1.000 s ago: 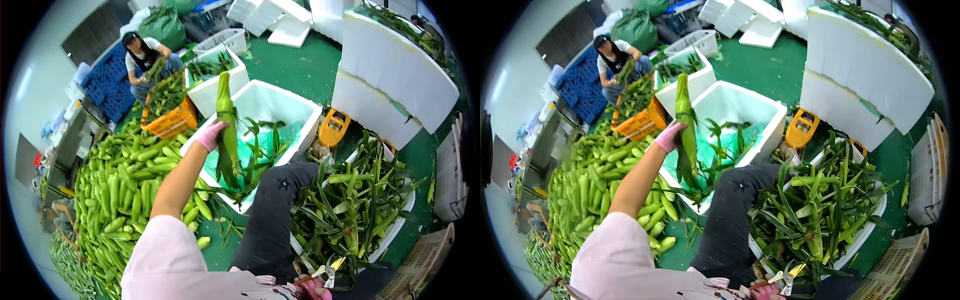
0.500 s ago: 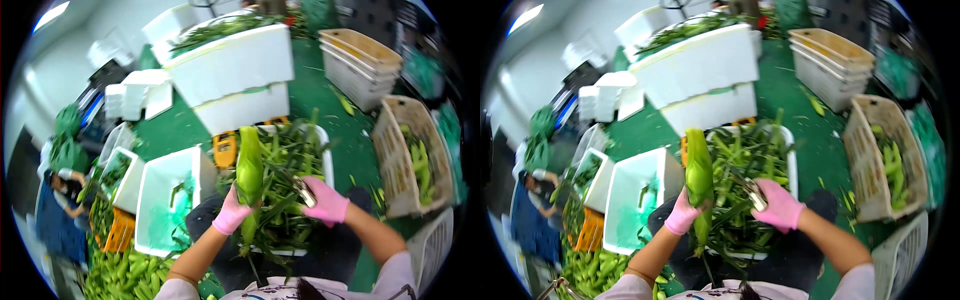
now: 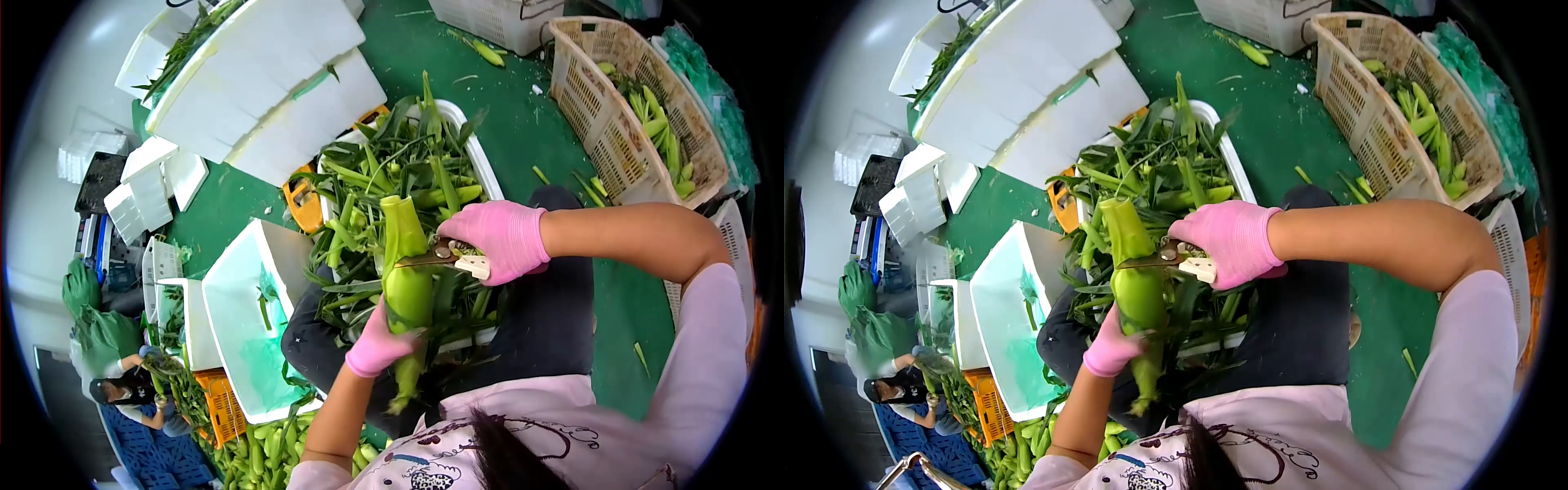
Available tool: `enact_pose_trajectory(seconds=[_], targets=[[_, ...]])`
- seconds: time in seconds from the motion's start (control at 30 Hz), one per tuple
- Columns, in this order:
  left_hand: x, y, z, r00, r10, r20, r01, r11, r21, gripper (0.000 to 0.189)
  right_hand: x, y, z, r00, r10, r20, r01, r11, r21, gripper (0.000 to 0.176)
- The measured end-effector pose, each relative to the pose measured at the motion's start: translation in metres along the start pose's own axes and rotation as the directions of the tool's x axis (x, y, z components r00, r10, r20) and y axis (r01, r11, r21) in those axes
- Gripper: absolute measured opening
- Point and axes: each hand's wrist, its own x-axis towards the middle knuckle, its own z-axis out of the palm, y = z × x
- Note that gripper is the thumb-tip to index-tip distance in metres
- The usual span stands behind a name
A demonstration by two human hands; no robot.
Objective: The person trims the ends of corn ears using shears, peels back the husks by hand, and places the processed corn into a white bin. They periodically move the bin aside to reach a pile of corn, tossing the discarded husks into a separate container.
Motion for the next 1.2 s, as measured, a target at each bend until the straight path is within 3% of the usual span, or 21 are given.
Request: enact_pose_trajectory(seconds=[0.07, 0.1, 0.13, 0.2, 0.3, 0.37, 0.43, 0.47, 0.57, 0.6, 0.63, 0.67, 0.7, 0.73, 0.77, 0.83, 0.9, 1.0, 1.1, 1.13, 1.2], targets=[[-0.007, -0.005, -0.021, 0.933, -0.102, 0.346, 0.177, 0.966, -0.190, 0.086, 0.000, -0.003, 0.010, 0.997, 0.033, 0.064, -0.040, 0.992, 0.117, 0.058], [-0.004, -0.017, -0.019, 0.887, 0.004, 0.462, 0.212, 0.885, -0.414, 0.087, 0.000, 0.006, 0.032, 0.994, -0.098, -0.040, 0.105, 0.968, 0.227, 0.046], [-0.001, -0.032, -0.010, 0.835, 0.143, 0.532, 0.260, 0.750, -0.609, 0.090, -0.001, 0.006, 0.043, 0.995, -0.069, 0.073, 0.022, 0.863, 0.504, 0.040], [-0.005, -0.032, -0.010, 0.918, 0.098, 0.385, 0.158, 0.799, -0.580, 0.098, -0.006, -0.025, 0.032, 0.949, 0.019, 0.316, -0.301, 0.366, 0.881, 0.029], [-0.017, -0.043, -0.013, 0.982, -0.118, 0.145, 0.164, 0.917, -0.364, 0.099, -0.002, -0.032, 0.063, 0.972, 0.131, 0.194, -0.176, -0.141, 0.974, 0.028], [-0.026, -0.047, 0.007, 0.989, -0.107, -0.103, 0.049, 0.891, -0.452, 0.075, 0.006, -0.022, 0.100, 0.945, 0.185, 0.269, -0.125, -0.556, 0.822, 0.021], [-0.025, -0.045, 0.012, 0.947, -0.082, -0.310, -0.089, 0.860, -0.502, 0.073, 0.016, -0.020, 0.127, 0.865, 0.370, 0.338, 0.041, -0.724, 0.689, 0.016], [-0.023, -0.043, 0.006, 0.927, -0.021, -0.375, -0.168, 0.870, -0.463, 0.061, 0.011, -0.013, 0.143, 0.891, 0.326, 0.318, 0.008, -0.709, 0.705, 0.013], [-0.013, -0.045, -0.041, 0.890, -0.006, -0.455, 0.060, 0.993, 0.104, 0.054, -0.007, -0.015, 0.148, 0.763, 0.255, 0.594, -0.472, -0.408, 0.781, 0.028], [-0.009, -0.043, -0.033, 0.839, 0.183, -0.512, -0.229, 0.973, -0.027, 0.054, -0.015, -0.014, 0.136, 0.797, 0.178, 0.577, -0.484, -0.383, 0.787, 0.036], [-0.012, -0.027, -0.034, 0.793, 0.256, -0.553, -0.206, 0.967, 0.153, 0.060, -0.025, -0.012, 0.121, 0.826, 0.101, 0.554, -0.490, -0.356, 0.796, 0.043], [-0.012, -0.017, -0.042, 0.695, 0.486, -0.529, -0.123, 0.806, 0.579, 0.063, -0.035, -0.008, 0.103, 0.857, 0.017, 0.515, -0.481, -0.330, 0.812, 0.049], [-0.009, -0.008, -0.047, 0.612, 0.685, -0.396, 0.026, 0.483, 0.875, 0.065, -0.044, 0.000, 0.098, 0.882, 0.037, 0.469, -0.440, -0.288, 0.851, 0.046], [-0.010, -0.007, -0.040, 0.612, 0.492, -0.620, 0.093, 0.733, 0.674, 0.067, -0.048, -0.004, 0.082, 0.900, 0.163, 0.405, -0.379, -0.168, 0.910, 0.046], [-0.013, 0.009, -0.030, 0.616, 0.482, -0.623, 0.114, 0.728, 0.676, 0.064, -0.053, -0.007, 0.064, 0.903, 0.284, 0.323, -0.325, -0.040, 0.945, 0.046], [-0.007, 0.017, -0.021, 0.649, 0.621, -0.440, 0.029, 0.558, 0.830, 0.061, -0.045, -0.012, 0.052, 0.905, 0.397, 0.151, -0.148, -0.038, 0.988, 0.050], [0.001, 0.013, -0.004, 0.609, 0.748, -0.264, 0.021, 0.318, 0.948, 0.063, -0.021, -0.035, 0.048, 0.837, 0.501, -0.222, 0.090, 0.275, 0.957, 0.054], [0.009, 0.015, 0.021, 0.586, 0.792, -0.173, -0.021, 0.228, 0.973, 0.063, 0.011, -0.036, 0.074, 0.649, 0.425, -0.631, 0.285, 0.634, 0.719, 0.048], [0.001, 0.029, 0.028, 0.785, 0.576, -0.228, -0.123, 0.505, 0.854, 0.085, 0.009, -0.036, 0.068, 0.712, 0.598, -0.368, 0.367, 0.129, 0.921, 0.044], [0.003, 0.009, 0.018, 0.837, 0.468, -0.285, -0.219, 0.763, 0.608, 0.099, 0.012, -0.036, 0.067, 0.730, 0.604, -0.320, 0.386, 0.022, 0.922, 0.042], [0.001, -0.003, 0.022, 0.886, 0.376, -0.271, -0.290, 0.906, 0.308, 0.102, 0.019, -0.030, 0.070, 0.740, 0.601, -0.302, 0.395, -0.025, 0.918, 0.040]])
